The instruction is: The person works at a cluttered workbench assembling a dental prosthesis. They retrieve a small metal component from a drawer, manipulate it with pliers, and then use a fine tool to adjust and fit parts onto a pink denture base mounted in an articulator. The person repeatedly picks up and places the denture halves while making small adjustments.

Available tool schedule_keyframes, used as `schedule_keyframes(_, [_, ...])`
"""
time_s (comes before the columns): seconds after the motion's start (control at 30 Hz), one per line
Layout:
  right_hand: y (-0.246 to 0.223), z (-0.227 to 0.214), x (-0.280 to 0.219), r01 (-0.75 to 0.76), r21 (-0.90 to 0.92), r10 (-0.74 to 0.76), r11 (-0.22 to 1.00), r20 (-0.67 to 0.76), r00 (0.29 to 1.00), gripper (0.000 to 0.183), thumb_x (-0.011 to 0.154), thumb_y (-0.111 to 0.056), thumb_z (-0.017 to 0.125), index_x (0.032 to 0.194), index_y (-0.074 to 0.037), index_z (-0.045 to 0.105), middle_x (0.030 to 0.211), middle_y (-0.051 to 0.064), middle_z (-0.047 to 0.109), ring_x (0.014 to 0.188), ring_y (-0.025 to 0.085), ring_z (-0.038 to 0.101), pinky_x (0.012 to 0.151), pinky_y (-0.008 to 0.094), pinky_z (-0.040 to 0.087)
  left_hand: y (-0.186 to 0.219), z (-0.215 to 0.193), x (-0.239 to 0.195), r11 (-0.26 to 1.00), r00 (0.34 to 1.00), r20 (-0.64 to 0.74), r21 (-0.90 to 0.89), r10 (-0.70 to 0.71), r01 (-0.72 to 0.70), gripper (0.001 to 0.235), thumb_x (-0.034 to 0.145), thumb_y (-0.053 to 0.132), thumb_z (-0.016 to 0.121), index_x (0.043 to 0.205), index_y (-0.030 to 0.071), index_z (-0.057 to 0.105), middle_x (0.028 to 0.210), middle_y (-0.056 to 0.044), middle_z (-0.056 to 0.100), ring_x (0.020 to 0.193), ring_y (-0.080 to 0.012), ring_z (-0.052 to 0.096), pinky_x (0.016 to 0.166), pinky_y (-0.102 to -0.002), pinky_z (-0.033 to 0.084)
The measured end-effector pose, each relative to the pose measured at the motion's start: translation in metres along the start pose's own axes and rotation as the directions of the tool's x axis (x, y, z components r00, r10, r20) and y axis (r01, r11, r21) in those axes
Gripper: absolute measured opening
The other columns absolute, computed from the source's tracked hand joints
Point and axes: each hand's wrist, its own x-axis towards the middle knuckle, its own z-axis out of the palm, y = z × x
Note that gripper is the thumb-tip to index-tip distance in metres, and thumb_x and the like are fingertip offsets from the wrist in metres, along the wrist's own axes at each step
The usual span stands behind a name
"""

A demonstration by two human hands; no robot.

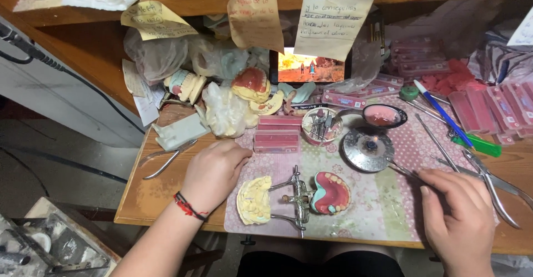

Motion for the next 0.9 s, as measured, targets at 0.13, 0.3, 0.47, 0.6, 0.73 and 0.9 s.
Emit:
schedule_keyframes(0.13, [0.002,0.001,0.001,0.037,0.018,-0.037,0.999,-0.030,0.999,0.014,0.105,-0.001,0.067,0.115,0.002,0.076,0.117,0.015,0.076,0.115,0.034,0.067,0.114,0.045,0.051,0.001,-0.008,-0.005,0.999,1.000,0.002,0.012,-0.031,0.031,0.024,0.093,0.010,0.063,0.111,0.016,0.078,0.098,-0.004,0.074,0.092,-0.0323,0.069,0.066,-0.050,0.057])
schedule_keyframes(0.3, [-0.004,0.001,0.001,0.033,0.005,-0.033,0.999,-0.010,0.999,0.012,0.104,0.003,0.069,0.113,0.005,0.077,0.116,0.017,0.077,0.114,0.035,0.068,0.111,0.044,0.052,0.006,-0.005,-0.002,0.993,0.984,0.139,0.067,-0.107,0.099,0.016,0.097,0.026,0.068,0.099,0.016,0.079,0.089,-0.004,0.071,0.088,-0.0304,0.069,0.062,-0.049,0.060])
schedule_keyframes(0.47, [-0.005,0.001,0.001,0.032,0.006,-0.031,0.999,-0.023,0.999,0.011,0.104,0.005,0.070,0.112,0.005,0.077,0.116,0.017,0.077,0.113,0.035,0.068,0.111,0.044,0.052,0.001,0.018,-0.004,0.984,0.997,0.071,0.177,-0.007,-0.005,0.016,0.081,0.008,0.069,0.066,0.010,0.065,0.068,-0.005,0.055,0.068,-0.0309,0.058,0.047,-0.047,0.047])
schedule_keyframes(0.6, [0.001,0.003,0.000,0.048,-0.011,-0.048,0.999,-0.034,0.998,0.012,0.105,0.004,0.069,0.112,0.002,0.077,0.115,0.014,0.076,0.113,0.034,0.068,0.113,0.044,0.052,0.000,0.023,-0.006,0.925,0.993,0.065,0.361,0.102,-0.118,0.012,0.071,0.007,0.070,0.075,0.010,0.059,0.077,-0.008,0.057,0.067,-0.0325,0.060,0.050,-0.047,0.051])
schedule_keyframes(0.73, [-0.001,0.001,0.000,0.032,-0.005,-0.032,0.999,-0.024,0.999,0.012,0.105,0.001,0.067,0.112,0.001,0.077,0.115,0.013,0.076,0.113,0.033,0.067,0.112,0.044,0.051,0.000,0.017,-0.003,0.895,0.976,0.066,0.389,0.208,-0.217,0.013,0.075,-0.001,0.068,0.081,0.007,0.060,0.077,-0.009,0.057,0.066,-0.0290,0.059,0.050,-0.042,0.053])
schedule_keyframes(0.9, [0.002,0.002,-0.003,0.026,-0.011,-0.026,1.000,-0.034,0.999,0.012,0.104,0.000,0.067,0.111,0.001,0.077,0.113,0.014,0.076,0.113,0.034,0.068,0.112,0.045,0.051,-0.002,0.009,-0.001,0.872,0.967,0.057,0.423,0.247,-0.248,0.019,0.076,-0.005,0.068,0.084,0.008,0.058,0.081,-0.009,0.058,0.068,-0.0259,0.060,0.053,-0.039,0.055])
